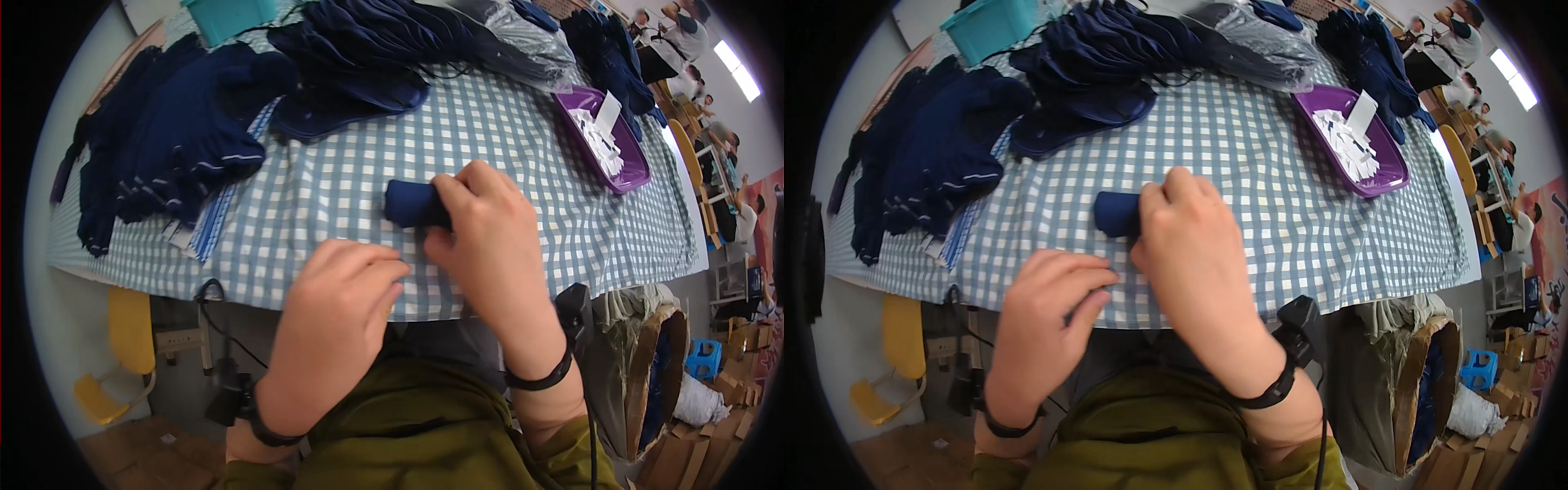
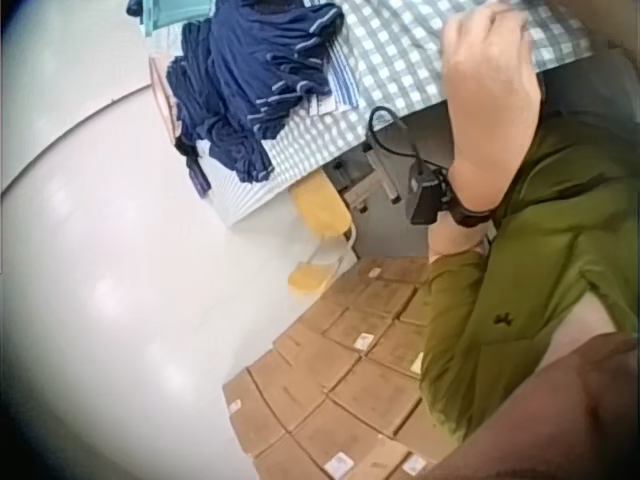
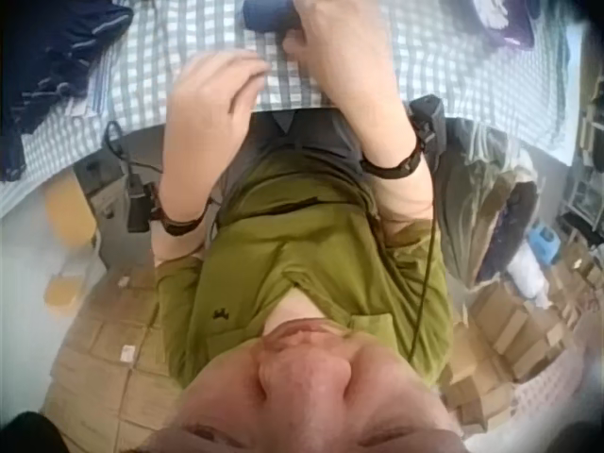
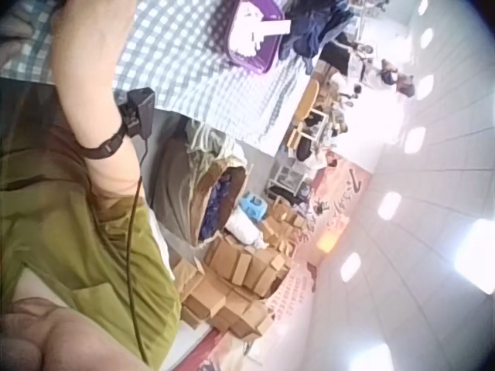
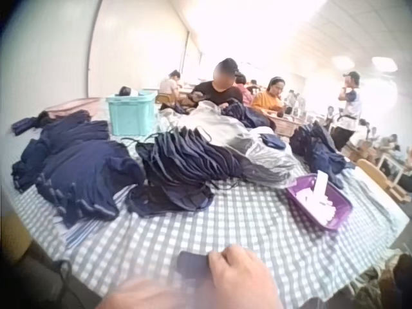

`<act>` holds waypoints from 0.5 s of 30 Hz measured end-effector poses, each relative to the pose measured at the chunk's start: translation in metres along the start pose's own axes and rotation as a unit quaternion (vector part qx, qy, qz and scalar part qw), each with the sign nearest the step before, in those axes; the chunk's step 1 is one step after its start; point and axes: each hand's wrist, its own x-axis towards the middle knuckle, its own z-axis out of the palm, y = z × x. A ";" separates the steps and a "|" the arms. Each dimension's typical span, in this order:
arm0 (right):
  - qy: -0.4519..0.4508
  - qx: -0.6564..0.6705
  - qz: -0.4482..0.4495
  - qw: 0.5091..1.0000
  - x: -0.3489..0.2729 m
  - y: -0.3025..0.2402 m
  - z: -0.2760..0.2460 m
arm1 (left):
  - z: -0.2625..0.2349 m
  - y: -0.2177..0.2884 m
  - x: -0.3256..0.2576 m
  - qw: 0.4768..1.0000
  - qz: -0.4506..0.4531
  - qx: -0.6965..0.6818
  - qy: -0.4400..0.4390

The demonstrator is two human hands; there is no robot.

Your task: The recorder is seen attaching labels to blue fabric eye masks and rolling them up into a cylindrical shape in a manufacturing setting.

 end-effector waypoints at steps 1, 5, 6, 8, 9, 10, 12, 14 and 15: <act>-0.002 0.015 0.008 1.000 0.002 0.003 -0.001 | 0.003 0.000 -0.004 1.000 -0.011 -0.001 0.009; -0.023 0.188 0.073 0.979 -0.007 0.008 -0.022 | 0.006 0.002 -0.012 0.999 -0.014 -0.005 0.042; -0.043 0.254 0.110 0.960 -0.012 0.008 -0.028 | 0.007 0.003 -0.012 0.999 -0.008 -0.008 0.049; -0.052 0.351 0.136 0.925 -0.024 0.007 -0.036 | 0.010 0.004 -0.013 0.995 -0.015 -0.014 0.093; -0.061 0.395 0.158 0.903 -0.029 0.007 -0.038 | 0.013 0.006 -0.014 0.992 -0.012 -0.015 0.125; -0.069 0.443 0.179 0.876 -0.034 0.007 -0.039 | 0.016 0.007 -0.016 0.988 -0.007 -0.012 0.152; -0.075 0.552 0.218 0.802 -0.042 0.008 -0.041 | 0.020 0.012 -0.021 0.979 -0.010 -0.045 0.197; -0.076 0.650 0.257 0.711 -0.051 0.010 -0.043 | 0.024 0.019 -0.028 0.967 -0.053 -0.121 0.218; -0.090 0.673 0.273 0.681 -0.053 0.013 -0.044 | 0.023 0.021 -0.030 0.964 -0.055 -0.159 0.206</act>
